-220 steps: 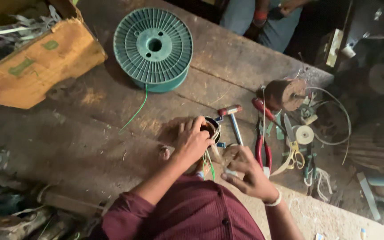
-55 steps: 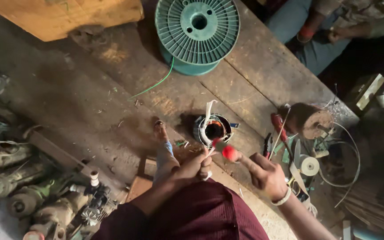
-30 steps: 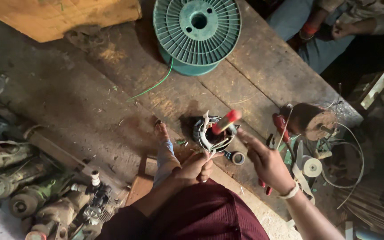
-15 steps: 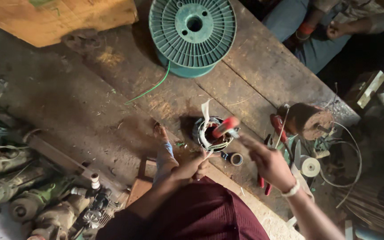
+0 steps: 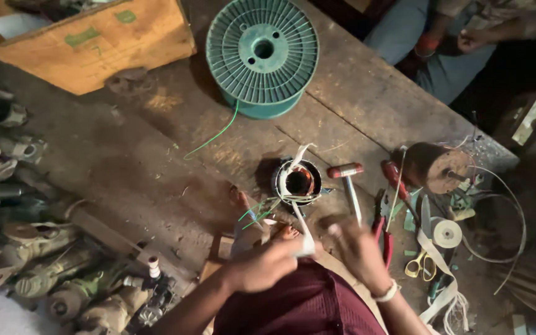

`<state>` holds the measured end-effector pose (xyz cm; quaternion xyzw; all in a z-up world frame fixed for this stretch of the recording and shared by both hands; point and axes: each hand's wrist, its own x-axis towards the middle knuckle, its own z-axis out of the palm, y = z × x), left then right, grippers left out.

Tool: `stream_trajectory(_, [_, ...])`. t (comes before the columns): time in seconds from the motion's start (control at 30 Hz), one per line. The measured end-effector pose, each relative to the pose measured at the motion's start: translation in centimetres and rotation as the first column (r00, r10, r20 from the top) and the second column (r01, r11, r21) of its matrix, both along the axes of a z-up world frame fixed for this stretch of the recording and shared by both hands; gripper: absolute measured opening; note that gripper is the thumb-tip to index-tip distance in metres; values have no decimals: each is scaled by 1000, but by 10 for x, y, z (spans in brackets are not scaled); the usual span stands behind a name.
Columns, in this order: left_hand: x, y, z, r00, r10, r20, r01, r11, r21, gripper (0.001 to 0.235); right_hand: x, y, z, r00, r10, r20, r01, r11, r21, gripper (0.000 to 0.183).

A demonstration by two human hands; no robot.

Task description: The person wraps white insulating tape around the copper windings of a small electric motor stator. They repeatedly rotate the stator and apply tape in overlapping layers, occasionally using a hammer to tap the assembly. A second person is visible in the background handling other parts.

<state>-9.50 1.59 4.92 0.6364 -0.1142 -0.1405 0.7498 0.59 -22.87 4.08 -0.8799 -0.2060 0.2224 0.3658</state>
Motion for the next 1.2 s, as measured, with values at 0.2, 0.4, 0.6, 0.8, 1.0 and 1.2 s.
stream_trajectory(0.2, [13,2,44,993,-52,106,-65,510,858,22,-3,32,65,829,317,-461,-80,882,464,23])
stream_trajectory(0.4, [28,5,51,751,351,559,-631,630,452,23,-5,35,88,800,283,-529,-15,891,455,27])
stream_trajectory(0.6, [66,15,44,782,281,557,-566,695,443,23,31,66,55,964,74,254,-96,992,77,37])
stream_trajectory(0.8, [92,27,35,852,203,483,-446,765,464,18,53,76,29,943,133,306,-171,980,102,30])
stream_trajectory(1.0, [91,34,34,862,86,499,-344,823,452,19,55,67,23,915,267,302,-322,934,152,28])
stream_trajectory(1.2, [90,31,29,839,10,544,-315,824,470,19,52,61,18,908,265,325,-304,949,78,26])
